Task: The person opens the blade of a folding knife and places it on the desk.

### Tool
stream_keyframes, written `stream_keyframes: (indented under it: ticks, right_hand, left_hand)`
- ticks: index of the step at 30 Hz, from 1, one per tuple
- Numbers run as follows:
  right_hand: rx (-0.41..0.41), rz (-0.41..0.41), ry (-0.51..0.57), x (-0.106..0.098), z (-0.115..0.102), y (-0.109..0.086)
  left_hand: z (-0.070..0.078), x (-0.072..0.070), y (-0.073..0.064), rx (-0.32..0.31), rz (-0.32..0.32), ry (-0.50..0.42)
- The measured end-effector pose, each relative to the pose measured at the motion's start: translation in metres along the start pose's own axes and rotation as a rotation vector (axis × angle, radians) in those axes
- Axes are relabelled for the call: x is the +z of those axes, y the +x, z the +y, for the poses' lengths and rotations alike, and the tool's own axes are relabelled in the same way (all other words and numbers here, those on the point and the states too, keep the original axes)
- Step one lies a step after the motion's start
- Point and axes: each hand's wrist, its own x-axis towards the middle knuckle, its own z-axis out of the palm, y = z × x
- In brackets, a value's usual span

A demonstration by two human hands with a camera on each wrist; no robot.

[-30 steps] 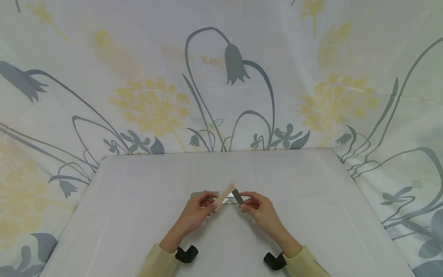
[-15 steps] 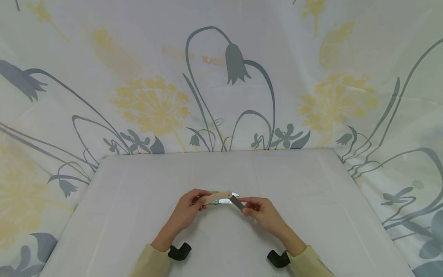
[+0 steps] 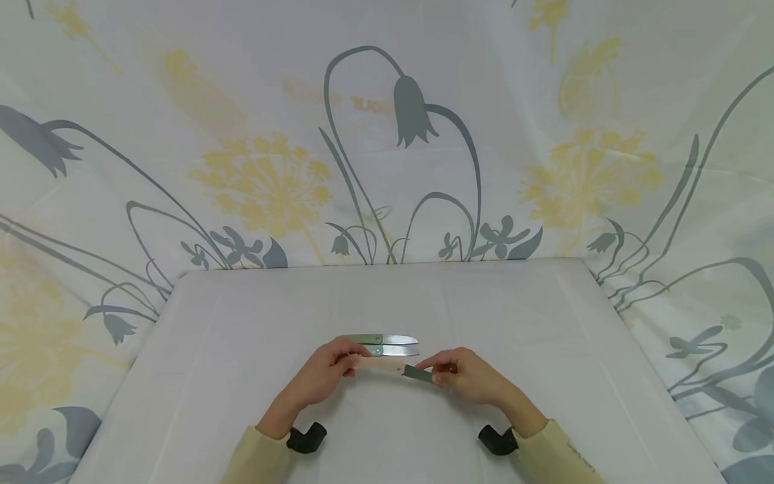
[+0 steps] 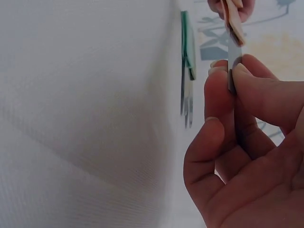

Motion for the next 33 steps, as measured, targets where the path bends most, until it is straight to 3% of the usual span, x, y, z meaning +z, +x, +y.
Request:
stream_keyframes:
  ticks: [5,9,16,21,26,33]
  right_hand:
    - [-0.034,-0.051,0.007,-0.005,-0.001,-0.001]
    - [0.011,-0.026,0.000,-0.005,0.000,-0.001]
    - [0.094,0.113,0.025,0.001,0.009,0.002]
    - [0.080,0.132,0.080,0.008,0.011,0.005]
    - [0.037,0.190,-0.006,0.017,0.008,0.013]
    - [0.062,0.241,-0.011,0.027,0.008,0.022]
  left_hand:
    - [-0.003,0.000,-0.001,0.039,-0.063,-0.012]
    - [-0.008,0.001,-0.001,0.041,-0.062,-0.035]
    - [-0.017,-0.004,-0.005,-0.010,0.031,0.016]
    - [-0.021,-0.005,-0.008,-0.074,0.113,0.054]
    - [-0.024,-0.005,-0.012,-0.195,0.239,0.000]
    - [-0.030,-0.005,-0.014,-0.248,0.290,0.036]
